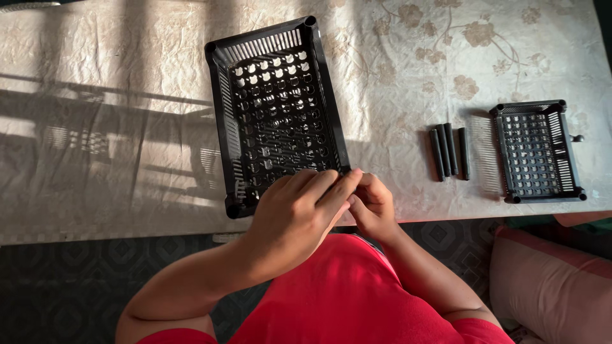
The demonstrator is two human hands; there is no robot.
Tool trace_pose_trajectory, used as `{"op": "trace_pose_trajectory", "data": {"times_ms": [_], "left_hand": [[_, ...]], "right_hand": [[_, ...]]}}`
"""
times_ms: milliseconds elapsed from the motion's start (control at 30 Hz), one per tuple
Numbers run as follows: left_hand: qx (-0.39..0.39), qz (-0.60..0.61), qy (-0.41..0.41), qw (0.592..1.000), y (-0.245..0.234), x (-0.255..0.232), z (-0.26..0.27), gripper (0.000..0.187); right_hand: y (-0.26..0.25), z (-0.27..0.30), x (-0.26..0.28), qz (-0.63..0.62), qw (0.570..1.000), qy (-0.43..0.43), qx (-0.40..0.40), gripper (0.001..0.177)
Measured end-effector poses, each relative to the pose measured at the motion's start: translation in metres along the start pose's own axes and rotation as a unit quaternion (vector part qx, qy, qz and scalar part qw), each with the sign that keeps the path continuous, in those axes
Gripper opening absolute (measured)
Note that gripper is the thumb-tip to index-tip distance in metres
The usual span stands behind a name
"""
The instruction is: The person assembles black plastic baskets by inserting cylindrical rods into corner holes and securing them with small caps. They handle multiple baskets, aligning parts and pressing components together to form a complete basket structure.
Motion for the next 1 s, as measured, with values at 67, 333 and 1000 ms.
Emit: {"op": "trace_pose_trajectory", "data": {"times_ms": [67, 333, 1000], "left_hand": [[-0.03, -0.026, -0.006, 0.999, 0.003, -0.005, 0.006, 0.043], [-0.054, -0.087, -0.021, 0.995, 0.018, -0.009, 0.011, 0.041], [-0.1, -0.011, -0.04, 0.994, -0.026, 0.003, 0.032, 0.042]], "right_hand": [[0.0, 0.0, -0.002, -0.002, 1.0, 0.0, -0.006, 0.019], [0.006, -0.004, -0.003, -0.044, 0.999, -0.008, -0.011, 0.013], [-0.034, 0.018, -0.028, 0.009, 0.993, -0.005, -0.116, 0.014]]}}
Point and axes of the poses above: each hand's wrist, its own z-axis away from the middle knuckle, its own y-axis out of the palm, x = y × z, the point moved 8 cm from there along -z, towards the middle knuckle, and after that the axes turned 4 degrees about -z, right-handed, at the moved point
